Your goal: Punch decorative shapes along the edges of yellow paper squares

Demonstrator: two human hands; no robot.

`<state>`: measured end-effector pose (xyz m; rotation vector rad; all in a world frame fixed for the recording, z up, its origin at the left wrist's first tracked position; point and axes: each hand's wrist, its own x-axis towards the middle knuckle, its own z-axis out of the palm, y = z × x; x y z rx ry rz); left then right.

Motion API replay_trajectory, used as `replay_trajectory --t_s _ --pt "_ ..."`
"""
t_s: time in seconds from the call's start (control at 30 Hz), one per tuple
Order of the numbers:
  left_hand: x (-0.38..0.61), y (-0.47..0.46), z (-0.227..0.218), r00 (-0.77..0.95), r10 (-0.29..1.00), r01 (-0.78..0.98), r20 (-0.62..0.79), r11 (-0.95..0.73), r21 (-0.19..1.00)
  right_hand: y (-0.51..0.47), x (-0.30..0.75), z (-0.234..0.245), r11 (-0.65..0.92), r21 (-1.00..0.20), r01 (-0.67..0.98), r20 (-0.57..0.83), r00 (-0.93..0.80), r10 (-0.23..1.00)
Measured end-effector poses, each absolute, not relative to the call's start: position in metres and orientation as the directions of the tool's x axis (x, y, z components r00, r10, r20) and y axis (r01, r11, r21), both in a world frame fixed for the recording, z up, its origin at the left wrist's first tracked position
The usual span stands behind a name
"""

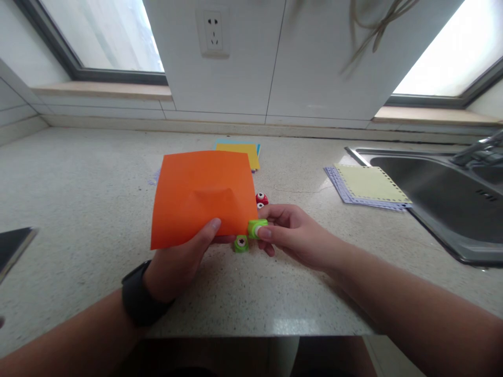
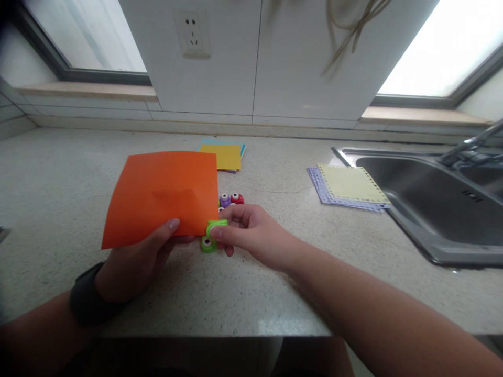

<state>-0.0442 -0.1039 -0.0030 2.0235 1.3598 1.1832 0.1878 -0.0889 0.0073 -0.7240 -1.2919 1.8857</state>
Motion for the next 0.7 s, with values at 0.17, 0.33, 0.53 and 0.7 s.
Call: replay_trajectory --t_s 0.17,0.33,0.53,0.7 --pt "-0.0419 -0.1044 0.001 0.16 0.883 0.533 0.441 -0.453 0.715 -0.0909 0.1869 0.0082 -0.244 -0.935 -0.257 -0.064 -0.554 0.83" --pt "-0.0434 -0.1048 -0.0005 0.111 0.893 0.555 0.436 -0.42 0.718 -0.0909 0.1881 0.0064 -0.238 -0.939 -0.247 -0.056 -0.574 0.817" --pt "-0.0448 -0.1053 -0.0048 0.127 0.909 0.511 0.396 -0.402 0.76 -0.091 0.1868 0.0059 -0.223 -0.936 -0.271 -0.031 -0.569 0.822" --pt "-0.0431 -0.1067 -0.0032 0.137 0.913 0.474 0.385 -0.402 0.784 -0.0908 0.1872 0.006 -0.224 -0.941 -0.252 -0.043 -0.569 0.821"
